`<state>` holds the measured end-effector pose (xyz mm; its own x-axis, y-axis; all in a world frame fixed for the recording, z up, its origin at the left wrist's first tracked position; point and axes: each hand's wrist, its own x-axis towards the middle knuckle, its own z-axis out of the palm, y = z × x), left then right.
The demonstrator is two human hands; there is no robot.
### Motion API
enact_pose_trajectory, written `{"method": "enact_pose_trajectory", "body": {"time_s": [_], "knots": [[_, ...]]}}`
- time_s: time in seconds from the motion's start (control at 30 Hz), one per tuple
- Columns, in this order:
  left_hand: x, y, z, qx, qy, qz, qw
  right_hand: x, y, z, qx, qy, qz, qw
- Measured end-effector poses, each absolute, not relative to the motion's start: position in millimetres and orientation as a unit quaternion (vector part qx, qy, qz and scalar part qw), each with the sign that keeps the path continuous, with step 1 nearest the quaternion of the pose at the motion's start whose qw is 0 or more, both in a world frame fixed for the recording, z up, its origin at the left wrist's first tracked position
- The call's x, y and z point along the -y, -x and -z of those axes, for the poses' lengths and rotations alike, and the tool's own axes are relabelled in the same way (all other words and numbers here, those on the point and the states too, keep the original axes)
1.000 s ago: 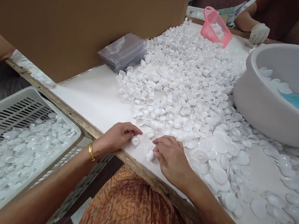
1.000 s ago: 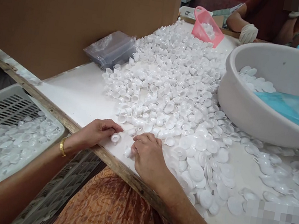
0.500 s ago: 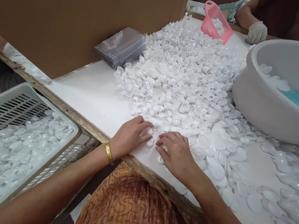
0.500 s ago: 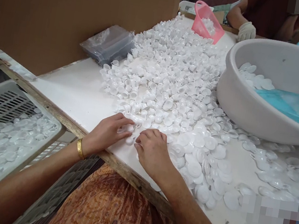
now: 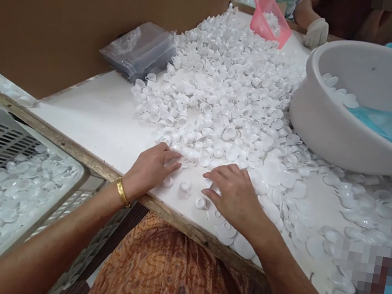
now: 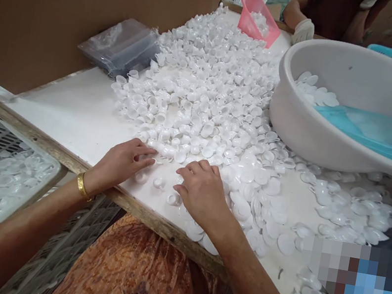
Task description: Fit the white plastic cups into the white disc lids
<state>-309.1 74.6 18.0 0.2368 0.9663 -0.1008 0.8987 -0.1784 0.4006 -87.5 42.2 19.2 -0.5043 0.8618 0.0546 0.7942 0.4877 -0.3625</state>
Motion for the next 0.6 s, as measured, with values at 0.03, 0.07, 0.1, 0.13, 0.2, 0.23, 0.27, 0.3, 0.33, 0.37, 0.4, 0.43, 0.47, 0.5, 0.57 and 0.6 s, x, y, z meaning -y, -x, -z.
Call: {"method": "enact_pose_trajectory", "body": {"time_s": [0.03,0.07,0.1,0.13,0.2,0.23,0.27,0.3,0.33,0.37,0.4,0.43,0.47,0.5,0.57,0.6], "knots": [[-70.7,308.6,-19.4,-0.612,-0.766,-0.104,0.166,-41.9,89.7,-19.0,0.858,0.484,-0.134,0.104],[-65.6,307.0,-21.5,-0.604,-0.773,-0.123,0.147,-41.9,91.4,-18.7,0.862,0.483,-0.122,0.096],[-59.4,303.9,-24.2,-0.587,-0.785,-0.140,0.141,-41.9,92.7,-18.2,0.864,0.482,-0.114,0.094],[-52.3,299.4,-26.9,-0.562,-0.800,-0.149,0.148,-42.0,93.7,-17.4,0.864,0.482,-0.111,0.099],[-37.1,286.5,-31.0,-0.502,-0.836,-0.134,0.178,-42.5,95.1,-14.8,0.854,0.489,-0.119,0.133],[-30.0,278.9,-31.6,-0.473,-0.854,-0.113,0.184,-42.7,95.7,-12.9,0.847,0.493,-0.126,0.156],[-23.8,271.3,-31.1,-0.451,-0.871,-0.089,0.175,-43.0,96.2,-10.6,0.840,0.496,-0.134,0.176],[-18.8,264.4,-29.6,-0.435,-0.884,-0.068,0.155,-43.2,96.7,-8.1,0.835,0.497,-0.138,0.192],[-15.0,258.8,-27.5,-0.426,-0.893,-0.052,0.135,-43.3,97.1,-5.3,0.832,0.497,-0.139,0.202],[-12.3,255.1,-25.2,-0.422,-0.898,-0.039,0.118,-43.3,97.3,-2.6,0.833,0.495,-0.137,0.207],[-10.4,253.4,-23.4,-0.424,-0.899,-0.030,0.108,-43.2,97.4,-0.1,0.835,0.491,-0.133,0.208],[-9.2,253.7,-22.4,-0.430,-0.897,-0.022,0.103,-42.9,97.3,2.1,0.838,0.487,-0.127,0.209],[-8.4,255.9,-22.5,-0.438,-0.893,-0.013,0.103,-42.6,97.0,3.8,0.841,0.483,-0.121,0.209],[-8.1,259.7,-23.8,-0.446,-0.888,-0.003,0.108,-42.2,96.5,4.8,0.844,0.480,-0.117,0.210],[-10.0,271.4,-29.1,-0.463,-0.876,0.000,0.135,-41.4,95.3,5.0,0.848,0.475,-0.111,0.207],[-12.7,278.8,-32.5,-0.476,-0.866,-0.013,0.154,-41.0,94.8,4.2,0.849,0.476,-0.108,0.202]]}}
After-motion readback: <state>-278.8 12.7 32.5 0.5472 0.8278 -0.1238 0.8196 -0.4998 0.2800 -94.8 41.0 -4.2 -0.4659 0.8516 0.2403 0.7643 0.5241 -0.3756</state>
